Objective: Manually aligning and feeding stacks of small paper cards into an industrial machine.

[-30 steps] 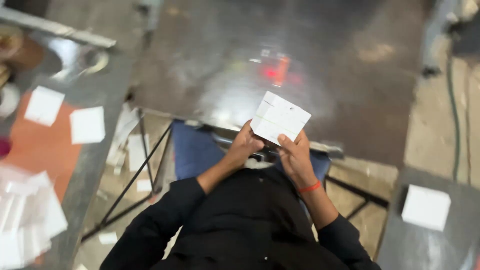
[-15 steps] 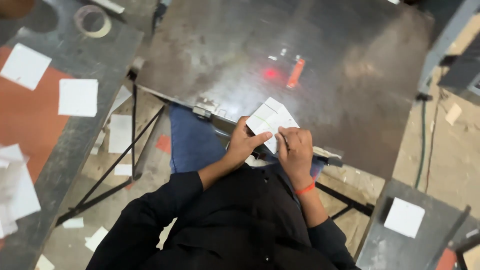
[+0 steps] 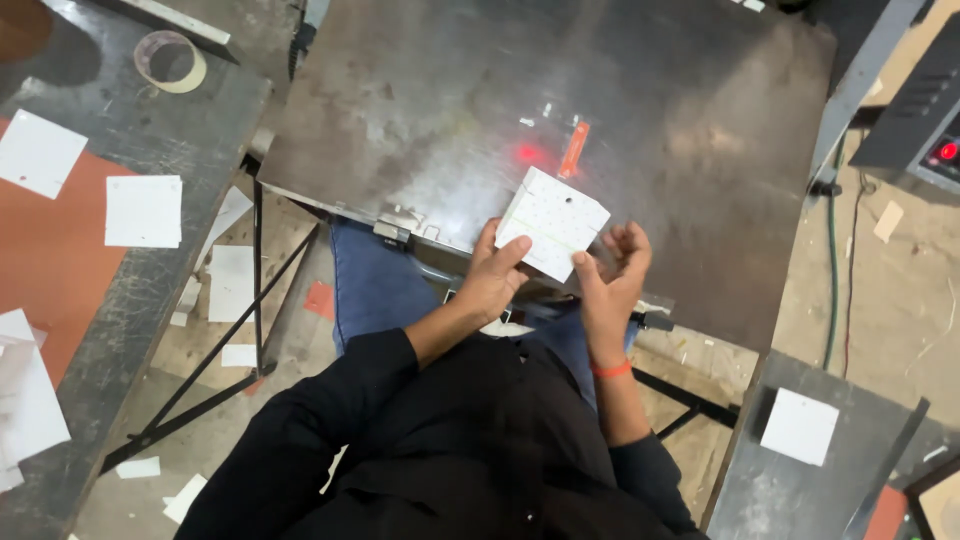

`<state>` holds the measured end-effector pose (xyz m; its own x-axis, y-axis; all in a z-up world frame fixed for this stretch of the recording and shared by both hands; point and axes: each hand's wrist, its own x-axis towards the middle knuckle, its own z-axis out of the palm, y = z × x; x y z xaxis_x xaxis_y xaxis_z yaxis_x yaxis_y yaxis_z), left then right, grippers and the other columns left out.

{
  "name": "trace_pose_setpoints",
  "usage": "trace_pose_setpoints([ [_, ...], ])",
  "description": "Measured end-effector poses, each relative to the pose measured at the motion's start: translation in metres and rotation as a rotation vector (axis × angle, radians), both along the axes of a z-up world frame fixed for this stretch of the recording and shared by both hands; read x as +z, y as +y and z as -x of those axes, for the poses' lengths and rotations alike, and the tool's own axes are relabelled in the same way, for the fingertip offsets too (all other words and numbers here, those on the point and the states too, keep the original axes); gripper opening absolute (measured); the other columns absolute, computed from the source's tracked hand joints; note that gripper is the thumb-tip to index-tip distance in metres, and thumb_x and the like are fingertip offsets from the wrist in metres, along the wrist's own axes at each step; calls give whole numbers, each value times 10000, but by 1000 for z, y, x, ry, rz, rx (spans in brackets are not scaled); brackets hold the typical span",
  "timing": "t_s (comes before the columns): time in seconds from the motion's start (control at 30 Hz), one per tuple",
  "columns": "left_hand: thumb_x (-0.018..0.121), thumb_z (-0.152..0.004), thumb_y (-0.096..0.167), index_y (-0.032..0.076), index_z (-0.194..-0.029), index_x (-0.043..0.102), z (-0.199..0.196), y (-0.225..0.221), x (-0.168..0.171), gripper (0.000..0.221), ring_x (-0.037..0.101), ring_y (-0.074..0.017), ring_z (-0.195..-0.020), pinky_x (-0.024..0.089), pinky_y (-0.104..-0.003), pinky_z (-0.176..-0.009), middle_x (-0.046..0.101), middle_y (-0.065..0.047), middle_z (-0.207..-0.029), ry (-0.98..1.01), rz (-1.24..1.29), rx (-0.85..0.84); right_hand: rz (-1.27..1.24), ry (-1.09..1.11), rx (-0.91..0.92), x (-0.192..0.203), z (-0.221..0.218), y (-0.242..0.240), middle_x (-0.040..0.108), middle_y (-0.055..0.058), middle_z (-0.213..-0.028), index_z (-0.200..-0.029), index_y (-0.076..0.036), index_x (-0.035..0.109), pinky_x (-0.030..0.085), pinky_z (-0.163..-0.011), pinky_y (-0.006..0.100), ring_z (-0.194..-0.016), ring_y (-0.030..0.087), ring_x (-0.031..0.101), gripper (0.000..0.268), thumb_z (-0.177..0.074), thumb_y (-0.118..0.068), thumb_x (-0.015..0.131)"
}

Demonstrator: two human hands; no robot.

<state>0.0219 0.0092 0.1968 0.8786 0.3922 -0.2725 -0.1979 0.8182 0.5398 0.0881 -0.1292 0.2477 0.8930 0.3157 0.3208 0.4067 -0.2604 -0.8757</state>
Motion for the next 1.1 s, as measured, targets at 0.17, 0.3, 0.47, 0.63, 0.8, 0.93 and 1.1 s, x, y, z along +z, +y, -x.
trace_pose_setpoints([
  [0.17,815,-931,173,20,-1475,391,17,-4,-39,706,533,-246,-1306,486,-394,-1097,564,-146,-1362,16,-394,-165,-515,679,296,-20,-1,-18,587,106,-1401,-1468,18,460,476,-1122,367,-1314,219,573,665,-902,-128,776],
  [0.3,942,-750,235,55,-1555,354,25,25,-29,1013,408,-368,-1454,451,-447,-1123,345,-194,-1600,155,-1088,-247,-342,496,205,22,-23,-25,587,139,-1350,-1429,19,458,464,-1105,391,-1274,253,565,760,-799,-96,867],
  [0.47,994,-586,326,54,-1582,228,10,47,31,1286,402,-426,-1424,382,-476,-1167,327,-225,-1597,140,-1461,-283,535,-256,356,61,-52,-27,584,204,-1341,-1407,-4,496,410,-1094,456,-1263,401,509,853,-679,-173,908],
  [0.63,1000,-641,306,75,-1620,207,-23,37,-32,1280,433,-408,-1448,368,-484,-1191,444,-195,-1562,-42,-1471,-265,500,-370,483,28,-48,-30,521,261,-1452,-1466,33,462,387,-1137,496,-1362,462,447,868,-708,-146,846],
  [0.8,970,-626,329,75,-1454,396,-39,29,-15,1039,539,-380,-1302,459,-455,-1083,558,-170,-1352,69,-1500,-205,225,-169,-50,-39,8,-54,582,186,-1306,-1331,2,555,487,-990,406,-1156,332,574,478,-924,-135,766],
  [0.93,969,-597,427,65,-1159,508,-55,13,2,812,674,-365,-1064,542,-447,-894,661,-164,-1100,276,-1459,-309,91,0,-50,-42,20,-48,654,138,-1134,-1155,-9,658,547,-783,276,-928,173,662,161,-1003,-59,671],
  [1.1,931,-697,434,38,-1136,469,-58,-8,-30,750,718,-385,-1004,567,-449,-821,695,-191,-1060,247,-1345,-122,92,23,-158,-35,-9,-36,648,93,-948,-1061,-17,680,497,-714,302,-780,163,603,71,-995,-43,675],
])
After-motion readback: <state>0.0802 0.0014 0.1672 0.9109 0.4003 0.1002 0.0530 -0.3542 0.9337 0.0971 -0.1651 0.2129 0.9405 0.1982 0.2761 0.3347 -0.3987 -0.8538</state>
